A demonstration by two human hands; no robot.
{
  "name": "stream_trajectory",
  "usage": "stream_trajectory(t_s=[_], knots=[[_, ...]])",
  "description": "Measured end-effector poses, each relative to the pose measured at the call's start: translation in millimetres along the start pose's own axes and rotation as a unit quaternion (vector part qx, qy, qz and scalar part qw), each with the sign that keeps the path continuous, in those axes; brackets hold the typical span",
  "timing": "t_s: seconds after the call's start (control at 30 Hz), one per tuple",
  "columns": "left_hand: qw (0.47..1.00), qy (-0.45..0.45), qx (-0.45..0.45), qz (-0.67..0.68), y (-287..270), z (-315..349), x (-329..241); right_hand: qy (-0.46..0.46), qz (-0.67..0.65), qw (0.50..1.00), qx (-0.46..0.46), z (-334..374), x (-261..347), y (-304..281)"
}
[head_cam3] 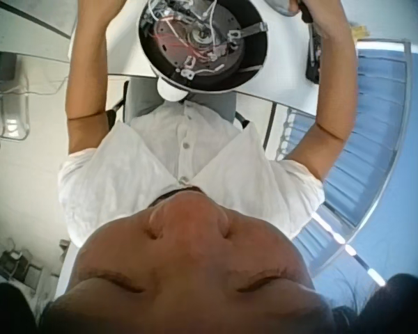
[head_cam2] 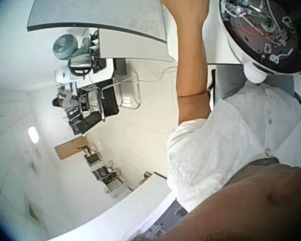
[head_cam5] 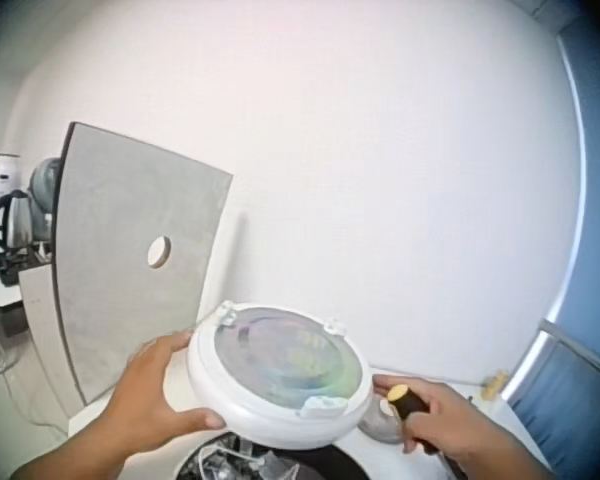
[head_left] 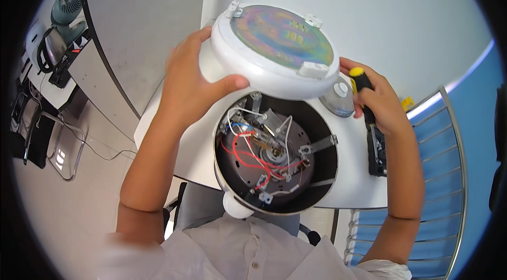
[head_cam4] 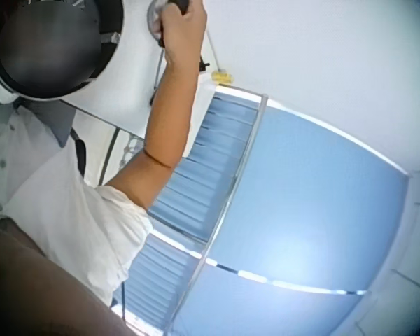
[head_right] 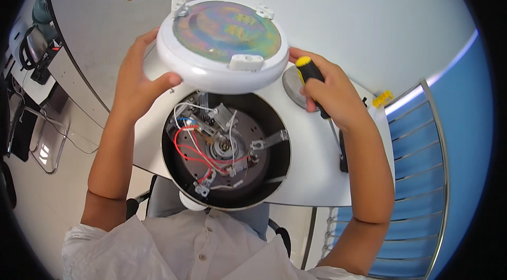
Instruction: The person assembles a circular electronic device by placing a reflective disc into a housing, using a screwdriver to tighten screws, and adjusting internal wiring. The person repeatedly positions the disc and secures it with screws while manipulating wires inside the device.
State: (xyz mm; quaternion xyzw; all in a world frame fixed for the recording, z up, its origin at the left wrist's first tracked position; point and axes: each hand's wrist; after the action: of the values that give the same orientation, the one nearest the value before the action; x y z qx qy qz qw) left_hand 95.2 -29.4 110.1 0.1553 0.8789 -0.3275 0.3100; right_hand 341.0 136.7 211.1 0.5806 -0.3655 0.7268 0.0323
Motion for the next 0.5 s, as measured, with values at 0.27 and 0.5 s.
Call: stream_trajectory(t_s=[0.27,0.5], knots=[[0.996,0.021,0.049,0.072,-18,79,-31,-0.023,0.021,1.0,0.004,111,-21,23],[0.991,0.039,0.101,0.082,-21,103,-23,0.026,0.004,0.999,0.029,146,-38,42]])
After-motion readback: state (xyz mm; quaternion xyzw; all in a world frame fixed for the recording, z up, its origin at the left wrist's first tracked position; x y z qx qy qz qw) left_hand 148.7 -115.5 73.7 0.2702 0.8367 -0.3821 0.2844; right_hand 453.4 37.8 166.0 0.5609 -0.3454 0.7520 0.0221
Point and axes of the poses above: each hand's wrist, its own z-axis away from the middle knuckle, its own y-axis out of the palm, x = y × z, and after that the axes turned 8 degrees about x, right-handed
